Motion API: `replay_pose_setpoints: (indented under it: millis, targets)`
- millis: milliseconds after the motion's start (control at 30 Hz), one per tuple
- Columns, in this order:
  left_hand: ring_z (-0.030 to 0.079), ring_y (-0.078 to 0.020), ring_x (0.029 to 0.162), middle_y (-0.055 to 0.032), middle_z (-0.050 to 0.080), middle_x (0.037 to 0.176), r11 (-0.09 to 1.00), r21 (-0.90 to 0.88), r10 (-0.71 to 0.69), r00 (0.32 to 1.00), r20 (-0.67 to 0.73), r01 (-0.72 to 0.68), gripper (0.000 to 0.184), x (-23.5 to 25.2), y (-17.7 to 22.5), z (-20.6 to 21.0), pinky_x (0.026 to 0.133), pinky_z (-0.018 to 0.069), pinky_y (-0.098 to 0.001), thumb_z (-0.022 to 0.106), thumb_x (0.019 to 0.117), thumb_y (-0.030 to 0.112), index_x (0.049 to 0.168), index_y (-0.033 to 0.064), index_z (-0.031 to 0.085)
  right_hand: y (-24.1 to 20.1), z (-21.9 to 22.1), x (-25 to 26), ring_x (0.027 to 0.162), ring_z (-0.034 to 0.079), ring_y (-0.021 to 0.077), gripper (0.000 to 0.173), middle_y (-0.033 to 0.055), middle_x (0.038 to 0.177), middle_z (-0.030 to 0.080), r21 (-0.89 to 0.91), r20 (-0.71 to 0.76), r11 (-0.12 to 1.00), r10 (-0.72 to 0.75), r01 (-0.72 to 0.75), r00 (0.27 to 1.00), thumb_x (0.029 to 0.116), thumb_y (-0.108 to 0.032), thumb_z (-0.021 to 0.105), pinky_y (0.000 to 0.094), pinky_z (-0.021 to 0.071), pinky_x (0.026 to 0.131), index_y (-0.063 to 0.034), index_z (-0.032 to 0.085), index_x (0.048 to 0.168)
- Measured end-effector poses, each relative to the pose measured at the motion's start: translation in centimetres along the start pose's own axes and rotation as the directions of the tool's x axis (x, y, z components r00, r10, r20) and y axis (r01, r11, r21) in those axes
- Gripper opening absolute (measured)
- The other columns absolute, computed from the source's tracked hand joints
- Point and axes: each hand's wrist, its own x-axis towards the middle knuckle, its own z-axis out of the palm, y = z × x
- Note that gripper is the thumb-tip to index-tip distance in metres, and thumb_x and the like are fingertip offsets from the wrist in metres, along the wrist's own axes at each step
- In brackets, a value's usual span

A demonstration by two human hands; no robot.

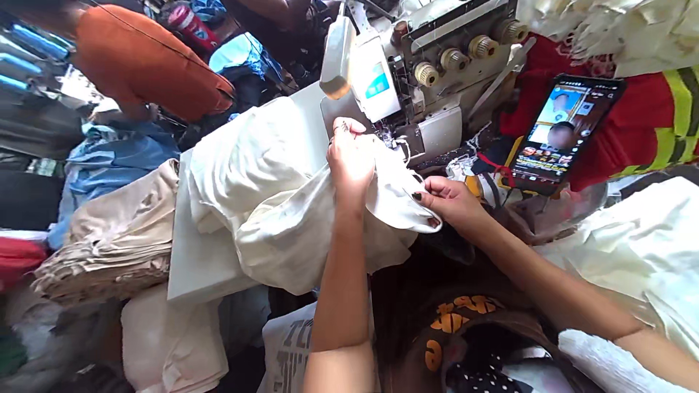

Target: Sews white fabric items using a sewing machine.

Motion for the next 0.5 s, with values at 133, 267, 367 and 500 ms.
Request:
replay_pose_setpoints:
  millis: [133, 267, 367, 500]
  targets:
    - [0.064, -0.0256, 0.092, -0.0132, 0.065, 0.094, 0.999, 0.037, 0.000, 1.000, 0.028, -0.001, 0.016, 3.0, 0.0, 1.0, 0.082, 0.0504, -0.0471, 0.063, 0.0894, 0.009, 0.105, 0.0026, 0.060, -0.3, 0.6, 1.7, 0.053, 0.056, 0.0080, 0.010, 0.0021, 0.066, 0.059, 0.036, -0.075, 0.998, -0.048, 0.050, 0.996, 0.1001, -0.013, 0.063, 0.0245, 0.0505, 0.051, -0.0043, 0.062, 0.096]
    - [0.066, -0.0330, 0.108, -0.0202, 0.069, 0.107, 0.995, 0.100, 0.012, 0.999, 0.038, -0.016, 0.019, 4.1, -0.5, 1.6, 0.093, 0.0500, -0.0544, 0.065, 0.0891, 0.010, 0.105, -0.0003, 0.062, -0.1, 0.9, 2.1, 0.054, 0.056, 0.0078, 0.008, 0.0019, 0.066, 0.059, 0.023, -0.117, 0.996, -0.087, 0.090, 0.989, 0.0998, -0.011, 0.063, 0.0238, 0.0508, 0.052, -0.0043, 0.063, 0.096]
    - [0.067, -0.0309, 0.107, -0.0183, 0.070, 0.105, 0.997, 0.080, 0.011, 1.000, 0.025, -0.013, 0.020, 4.2, -0.6, 1.7, 0.093, 0.0506, -0.0526, 0.065, 0.0890, 0.010, 0.106, 0.0003, 0.063, 0.0, 1.0, 2.0, 0.058, 0.057, 0.0059, 0.007, 0.0003, 0.069, 0.060, -0.074, -0.128, 0.988, -0.143, 0.134, 0.981, 0.0981, -0.010, 0.065, 0.0225, 0.0499, 0.055, -0.0049, 0.065, 0.093]
    - [0.069, -0.0249, 0.100, -0.0135, 0.071, 0.099, 0.999, -0.023, 0.047, 0.999, 0.014, -0.047, 0.017, 5.0, -1.2, 1.9, 0.090, 0.0524, -0.0481, 0.070, 0.0884, 0.013, 0.101, 0.0028, 0.064, 0.3, 0.9, 2.1, 0.068, 0.060, 0.0053, 0.008, -0.0002, 0.076, 0.064, -0.209, -0.113, 0.962, -0.202, 0.176, 0.973, 0.0968, -0.012, 0.068, 0.0233, 0.0526, 0.063, -0.0063, 0.069, 0.091]
